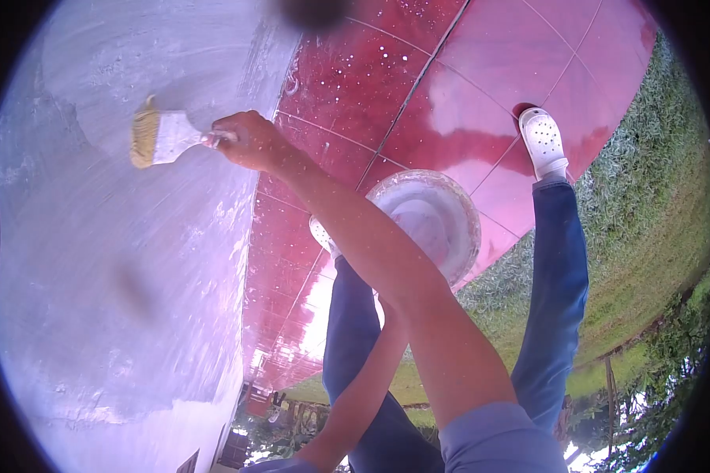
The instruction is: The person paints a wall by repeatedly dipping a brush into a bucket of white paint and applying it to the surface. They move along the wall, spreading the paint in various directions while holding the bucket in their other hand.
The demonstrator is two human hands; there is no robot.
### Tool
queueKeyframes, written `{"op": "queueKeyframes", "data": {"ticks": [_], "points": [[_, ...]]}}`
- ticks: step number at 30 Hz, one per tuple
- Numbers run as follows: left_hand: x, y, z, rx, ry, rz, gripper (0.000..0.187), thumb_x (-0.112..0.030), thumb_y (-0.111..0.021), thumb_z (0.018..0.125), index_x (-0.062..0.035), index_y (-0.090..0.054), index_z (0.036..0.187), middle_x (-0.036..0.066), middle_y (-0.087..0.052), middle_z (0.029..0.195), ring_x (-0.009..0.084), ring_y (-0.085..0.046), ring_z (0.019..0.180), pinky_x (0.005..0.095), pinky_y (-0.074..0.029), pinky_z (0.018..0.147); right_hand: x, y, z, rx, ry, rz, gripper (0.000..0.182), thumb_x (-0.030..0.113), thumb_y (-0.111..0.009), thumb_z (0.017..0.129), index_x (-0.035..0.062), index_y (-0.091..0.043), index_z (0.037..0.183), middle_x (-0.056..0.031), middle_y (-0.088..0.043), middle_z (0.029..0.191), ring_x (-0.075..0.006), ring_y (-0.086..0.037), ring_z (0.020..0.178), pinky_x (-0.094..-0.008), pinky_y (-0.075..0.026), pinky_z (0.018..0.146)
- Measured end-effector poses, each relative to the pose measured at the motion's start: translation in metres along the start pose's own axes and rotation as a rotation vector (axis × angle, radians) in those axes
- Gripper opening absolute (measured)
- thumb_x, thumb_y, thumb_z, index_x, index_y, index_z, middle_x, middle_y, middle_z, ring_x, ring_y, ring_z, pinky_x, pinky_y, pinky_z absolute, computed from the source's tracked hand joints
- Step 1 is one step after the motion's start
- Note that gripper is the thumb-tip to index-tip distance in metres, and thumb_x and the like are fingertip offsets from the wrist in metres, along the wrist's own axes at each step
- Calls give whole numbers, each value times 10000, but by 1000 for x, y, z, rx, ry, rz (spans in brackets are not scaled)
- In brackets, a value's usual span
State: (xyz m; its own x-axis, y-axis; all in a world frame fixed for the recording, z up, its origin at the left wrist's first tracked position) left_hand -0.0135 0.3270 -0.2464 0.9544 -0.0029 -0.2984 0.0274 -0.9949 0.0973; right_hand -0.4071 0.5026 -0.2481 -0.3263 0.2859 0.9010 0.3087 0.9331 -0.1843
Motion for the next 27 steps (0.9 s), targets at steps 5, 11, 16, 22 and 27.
{"op": "queueKeyframes", "data": {"ticks": [5, 11, 16, 22, 27], "points": [[-13, -2, -15, -126, 148, -52, 437, -52, -577, 809, 10, -498, 1235, 132, -588, 1141, 262, -631, 968, 393, -569, 819, -113, 66, -10, -151, -457, -378, 478, 531, -577, 915, 91, -735, 1016, -183, -713, 950, -335, -693, 927, -445, -547, 797], [-28, 4, -9, -97, 132, -61, 468, -55, -630, 790, -10, -502, 1238, 143, -585, 1159, 272, -632, 1022, 390, -564, 815, 83, 37, -60, -350, -176, -406, 365, 339, -648, 878, -11, -696, 784, -210, -679, 750, -354, -697, 777, -439, -549, 688], [-66, 8, -28, -23, 3, -2, 471, -53, -635, 795, -18, -503, 1246, 150, -584, 1165, 286, -628, 1040, 389, -563, 818, 200, 19, -148, 96, 70, -183, 417, 392, -632, 885, 10, -677, 722, -164, -645, 661, -331, -672, 694, -445, -520, 635], [-147, -23, -153, 46, -97, 123, 475, -51, -642, 802, -26, -503, 1255, 158, -583, 1172, 303, -622, 1062, 388, -561, 822, 246, 96, -207, 163, -18, -492, 490, 539, -624, 833, 61, -725, 812, -154, -680, 728, -321, -672, 700, -428, -525, 665], [-170, -34, -296, -93, -60, 16, 489, -30, -586, 815, 29, -440, 1278, 171, -563, 1182, 287, -621, 1022, 395, -577, 795, 350, 195, -269, 299, -188, -473, 508, 506, -676, 782, 0, -724, 802, -151, -684, 708, -288, -670, 639, -401, -513, 596]]}}
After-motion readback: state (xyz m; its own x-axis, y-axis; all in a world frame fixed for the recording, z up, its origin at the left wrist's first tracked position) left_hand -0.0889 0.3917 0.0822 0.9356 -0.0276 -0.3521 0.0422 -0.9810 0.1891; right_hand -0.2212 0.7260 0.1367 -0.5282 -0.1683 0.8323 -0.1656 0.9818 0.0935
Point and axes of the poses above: each hand's wrist, its own z-axis towards the middle knuckle, its own y-axis out of the back of the hand, x = y × z, the point moved 5 cm from there along z, towards the middle knuckle
